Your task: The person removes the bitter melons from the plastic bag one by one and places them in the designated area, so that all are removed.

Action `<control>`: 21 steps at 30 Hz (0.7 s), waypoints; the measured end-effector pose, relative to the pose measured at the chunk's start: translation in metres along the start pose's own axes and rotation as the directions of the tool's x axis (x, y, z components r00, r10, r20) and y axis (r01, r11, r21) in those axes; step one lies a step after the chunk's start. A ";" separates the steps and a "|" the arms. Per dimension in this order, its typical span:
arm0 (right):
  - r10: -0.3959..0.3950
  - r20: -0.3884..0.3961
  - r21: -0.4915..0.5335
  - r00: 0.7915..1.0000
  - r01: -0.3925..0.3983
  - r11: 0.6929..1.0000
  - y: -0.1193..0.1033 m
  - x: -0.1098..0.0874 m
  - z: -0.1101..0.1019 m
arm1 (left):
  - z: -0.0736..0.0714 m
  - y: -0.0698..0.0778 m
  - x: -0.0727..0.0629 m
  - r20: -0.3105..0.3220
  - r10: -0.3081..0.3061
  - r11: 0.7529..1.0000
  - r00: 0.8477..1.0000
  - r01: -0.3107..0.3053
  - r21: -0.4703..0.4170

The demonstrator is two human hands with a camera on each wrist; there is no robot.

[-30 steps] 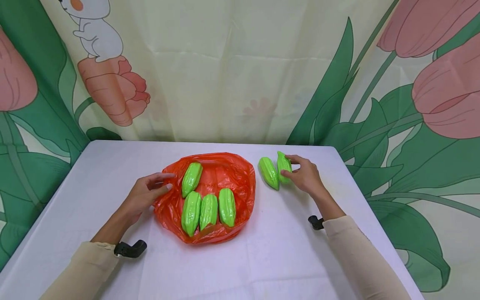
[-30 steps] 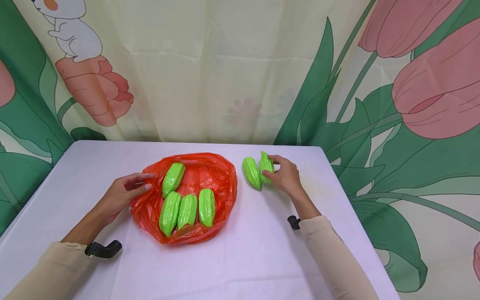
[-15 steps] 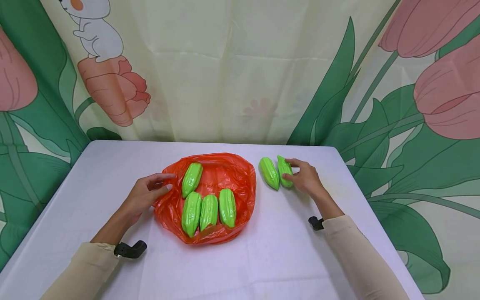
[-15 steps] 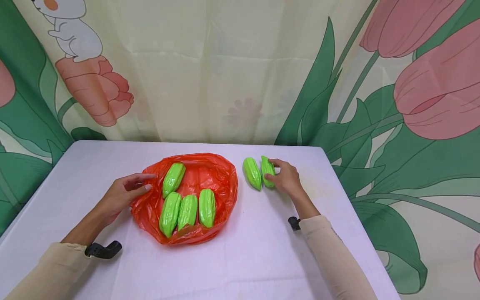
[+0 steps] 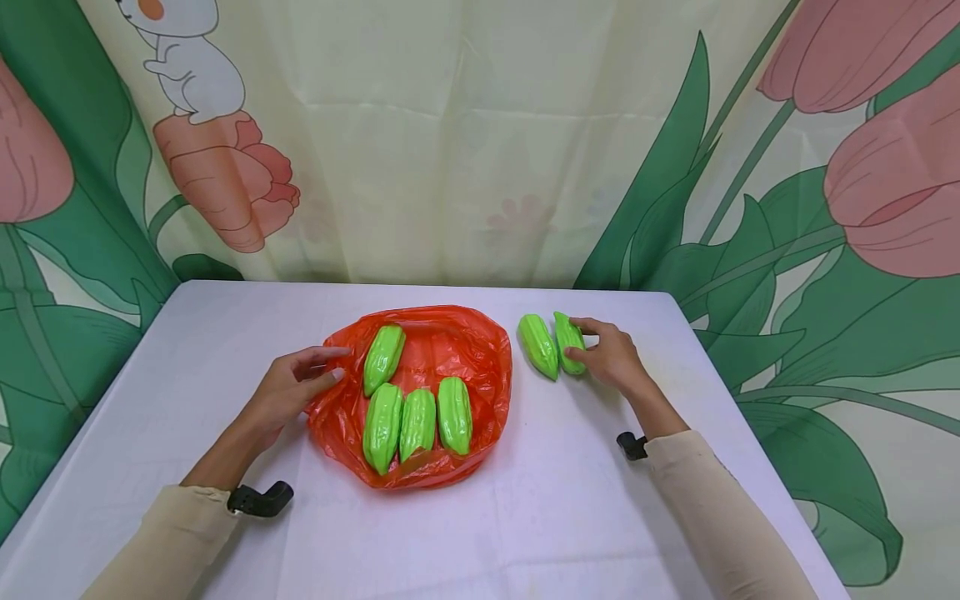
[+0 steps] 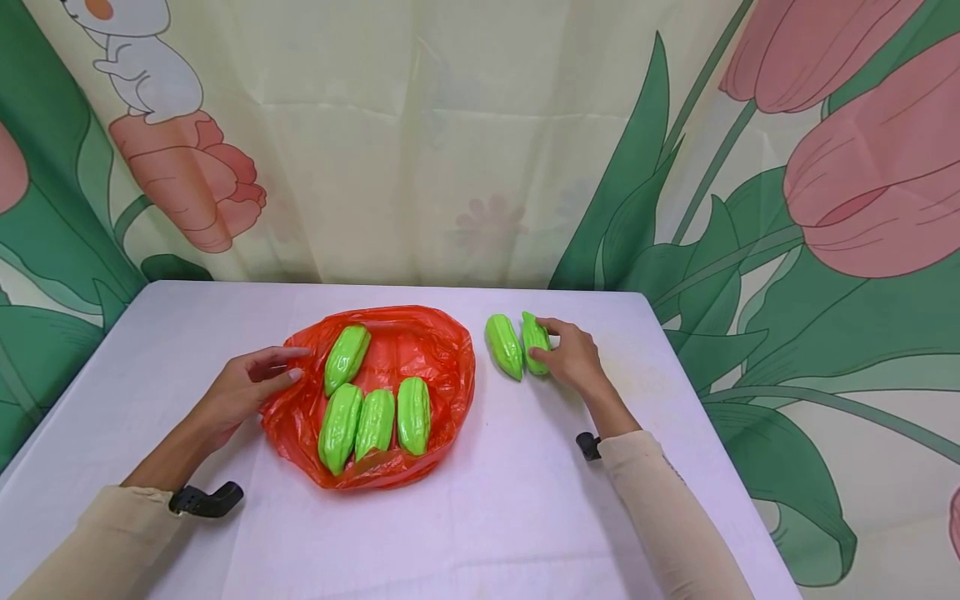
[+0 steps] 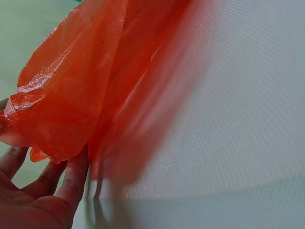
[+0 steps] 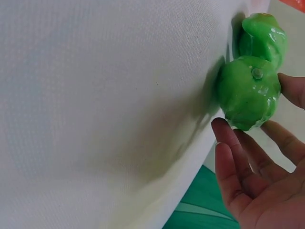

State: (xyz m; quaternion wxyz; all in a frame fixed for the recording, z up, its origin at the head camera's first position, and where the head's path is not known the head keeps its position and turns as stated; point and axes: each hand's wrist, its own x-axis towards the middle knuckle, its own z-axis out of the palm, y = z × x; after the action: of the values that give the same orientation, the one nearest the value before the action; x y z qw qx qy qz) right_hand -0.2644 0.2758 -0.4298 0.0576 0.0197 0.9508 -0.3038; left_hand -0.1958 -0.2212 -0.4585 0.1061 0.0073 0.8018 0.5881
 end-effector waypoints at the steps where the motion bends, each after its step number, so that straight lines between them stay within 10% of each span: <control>1: -0.001 0.000 -0.001 1.000 0.001 1.000 0.000 0.000 0.000 | 0.000 0.000 0.000 0.000 -0.001 1.000 1.000 0.001 0.000; 21: -0.025 -0.123 0.024 0.992 0.028 0.999 -0.014 -0.004 -0.008 | 0.000 0.002 -0.001 -0.002 -0.007 1.000 1.000 0.007 0.008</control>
State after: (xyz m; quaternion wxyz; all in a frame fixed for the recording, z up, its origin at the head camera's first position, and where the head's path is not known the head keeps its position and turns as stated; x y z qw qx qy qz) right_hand -0.2624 0.2691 -0.4145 -0.0051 0.0265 0.9488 -0.3148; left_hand -0.1955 -0.2206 -0.4564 0.1071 0.0043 0.8042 0.5846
